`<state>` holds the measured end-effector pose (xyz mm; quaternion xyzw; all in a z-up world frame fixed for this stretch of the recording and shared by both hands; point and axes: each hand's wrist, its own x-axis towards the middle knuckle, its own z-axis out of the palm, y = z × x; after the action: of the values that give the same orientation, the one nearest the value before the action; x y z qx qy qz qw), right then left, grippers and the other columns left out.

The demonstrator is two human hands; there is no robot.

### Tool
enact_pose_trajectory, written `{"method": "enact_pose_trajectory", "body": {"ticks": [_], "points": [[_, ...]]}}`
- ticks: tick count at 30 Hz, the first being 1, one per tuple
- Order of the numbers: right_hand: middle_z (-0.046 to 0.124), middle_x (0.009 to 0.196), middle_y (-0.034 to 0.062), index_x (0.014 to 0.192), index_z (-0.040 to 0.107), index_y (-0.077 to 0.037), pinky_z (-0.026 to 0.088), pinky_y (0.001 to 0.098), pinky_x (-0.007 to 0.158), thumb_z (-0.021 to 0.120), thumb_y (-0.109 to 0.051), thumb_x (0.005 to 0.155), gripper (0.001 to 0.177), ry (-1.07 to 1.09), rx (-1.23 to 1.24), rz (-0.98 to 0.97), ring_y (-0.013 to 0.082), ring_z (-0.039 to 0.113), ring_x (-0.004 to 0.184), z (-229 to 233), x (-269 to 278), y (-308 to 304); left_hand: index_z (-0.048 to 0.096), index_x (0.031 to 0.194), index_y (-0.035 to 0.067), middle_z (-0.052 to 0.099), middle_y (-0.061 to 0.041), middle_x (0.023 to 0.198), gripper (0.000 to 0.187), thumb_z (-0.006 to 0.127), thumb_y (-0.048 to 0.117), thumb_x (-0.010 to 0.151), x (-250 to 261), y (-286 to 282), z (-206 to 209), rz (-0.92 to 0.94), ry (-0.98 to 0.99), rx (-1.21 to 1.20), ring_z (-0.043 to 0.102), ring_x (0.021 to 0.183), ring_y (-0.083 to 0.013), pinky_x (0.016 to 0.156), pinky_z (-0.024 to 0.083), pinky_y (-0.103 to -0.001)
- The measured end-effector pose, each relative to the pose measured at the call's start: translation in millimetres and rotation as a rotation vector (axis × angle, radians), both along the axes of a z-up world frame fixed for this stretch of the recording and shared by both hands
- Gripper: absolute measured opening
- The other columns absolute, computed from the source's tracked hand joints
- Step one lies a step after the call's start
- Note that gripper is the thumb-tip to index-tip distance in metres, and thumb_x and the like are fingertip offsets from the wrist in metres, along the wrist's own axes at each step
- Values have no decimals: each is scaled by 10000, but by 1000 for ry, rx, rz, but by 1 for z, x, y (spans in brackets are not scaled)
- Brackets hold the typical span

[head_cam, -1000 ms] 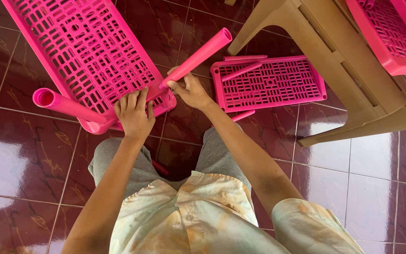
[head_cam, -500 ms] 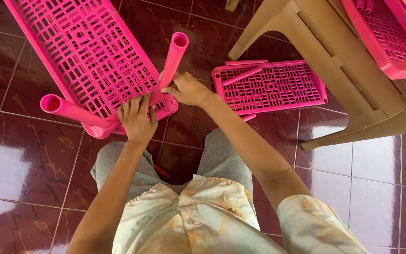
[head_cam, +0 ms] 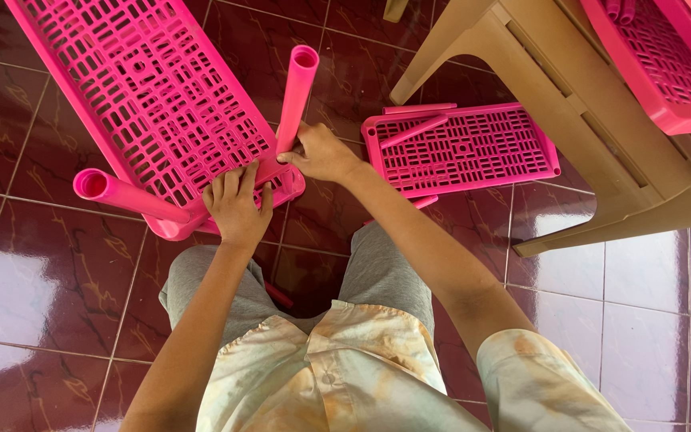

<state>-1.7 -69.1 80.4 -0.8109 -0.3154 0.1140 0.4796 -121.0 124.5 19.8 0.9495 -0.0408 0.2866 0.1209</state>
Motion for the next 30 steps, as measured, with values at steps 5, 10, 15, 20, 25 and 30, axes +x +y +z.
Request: {"method": "enact_pose_trajectory", "body": {"ticks": [5, 10, 15, 20, 25, 30], "points": [[776, 922, 128, 1075, 606, -22, 656, 360, 762, 819, -210, 831, 375, 59, -10, -196, 241, 784, 833, -2, -6, 8, 760, 1192, 185, 559, -26, 1031, 407, 808, 436, 875, 11, -8, 9, 75, 39, -58, 545, 1016, -263, 876, 373, -481], [766, 874, 150, 963, 729, -36, 619, 388, 745, 806, -205, 807, 243, -61, -135, -109, 289, 761, 773, 4, -7, 7, 797, 1148, 189, 624, -12, 1009, 393, 865, 363, 802, 32, -8, 18, -58, 92, -187, 589, 990, -268, 812, 427, -468], [757, 846, 159, 960, 696, -27, 608, 414, 756, 825, -195, 785, 275, -97, -237, -68, 335, 745, 789, 12, 1, 10, 820, 1021, 136, 678, -57, 889, 305, 888, 208, 732, 57, -8, 22, -206, 132, -327, 653, 847, -276, 733, 523, -433], [743, 884, 173, 985, 691, -33, 593, 436, 729, 836, -172, 765, 298, -169, -183, -154, 365, 724, 808, 13, -11, 17, 808, 928, 71, 710, -82, 860, 237, 859, 151, 711, 61, -6, 18, -196, 122, -434, 684, 787, -282, 731, 562, -418], [765, 896, 129, 1000, 704, -57, 593, 423, 777, 864, -248, 761, 345, -29, -255, -229, 325, 741, 833, 23, -19, 20, 802, 917, 64, 710, -90, 860, 254, 853, 128, 676, 60, -4, 15, -233, 83, -420, 687, 795, -297, 733, 565, -423], [706, 1031, 138, 1214, 614, -16, 553, 412, 845, 914, -288, 717, 640, -37, 254, -15, 253, 696, 948, 38, -8, 15, 788, 865, 64, 716, -92, 862, 211, 892, 155, 706, 59, -6, 24, -187, 182, -465, 686, 788, -286, 725, 559, -420]]}}
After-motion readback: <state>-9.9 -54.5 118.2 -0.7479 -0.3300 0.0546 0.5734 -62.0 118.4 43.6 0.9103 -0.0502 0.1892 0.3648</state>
